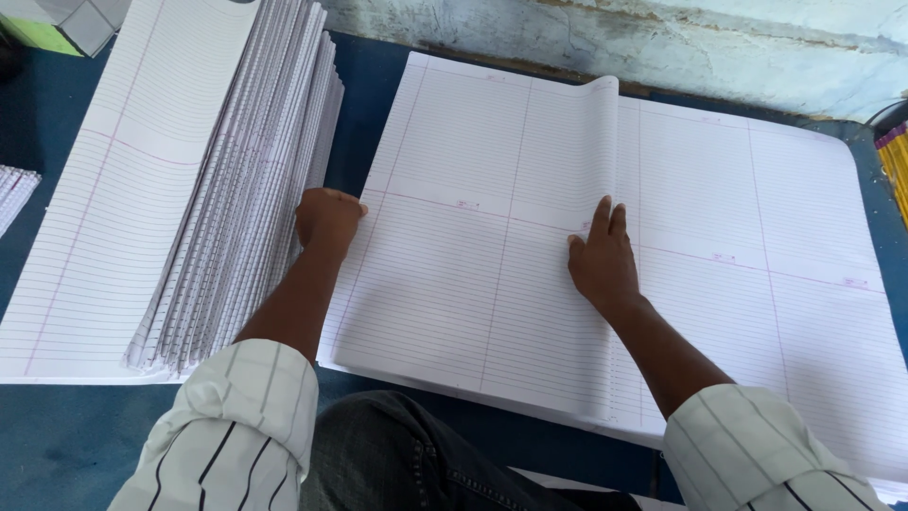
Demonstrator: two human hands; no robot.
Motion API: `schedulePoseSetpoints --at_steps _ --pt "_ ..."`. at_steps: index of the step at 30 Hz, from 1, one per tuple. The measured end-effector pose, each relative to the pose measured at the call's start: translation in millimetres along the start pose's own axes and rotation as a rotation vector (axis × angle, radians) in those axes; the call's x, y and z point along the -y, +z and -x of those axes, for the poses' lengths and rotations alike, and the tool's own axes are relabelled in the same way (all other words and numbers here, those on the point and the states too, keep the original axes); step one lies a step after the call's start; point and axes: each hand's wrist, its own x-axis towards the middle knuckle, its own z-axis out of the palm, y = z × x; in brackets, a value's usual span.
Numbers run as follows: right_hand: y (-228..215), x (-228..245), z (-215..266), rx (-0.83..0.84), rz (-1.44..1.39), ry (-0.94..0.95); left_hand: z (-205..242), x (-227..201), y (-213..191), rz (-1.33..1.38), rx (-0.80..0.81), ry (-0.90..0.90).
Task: The person folds a stack of lined papers in half using a wooden block to press the crease. They then move the folded papers to a separate pile on the left and repeat the process with the remaining sheets.
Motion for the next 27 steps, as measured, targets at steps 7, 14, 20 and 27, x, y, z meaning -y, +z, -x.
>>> schedulePoseSetpoints --at_steps 7,14,20,27 --pt "-3.3 5.3 -0.5 -0.034 0.257 -0.028 -0.2 10.0 31.0 -0.385 -0.234 0.551" --pt "-9.4 9.2 -1.8 -0.006 0.239 0.042 45.5 -28.1 97.1 -0.89 0.039 0.833" --pt "-9.1 9.9 -2.3 -0.003 0.207 0.052 120.8 -71.6 116.7 -0.771 0.401 0.829" --pt "-8.2 4.5 -4.2 0.013 0.263 -0.026 149.6 -94.9 110.3 -0.887 0.515 0.73"
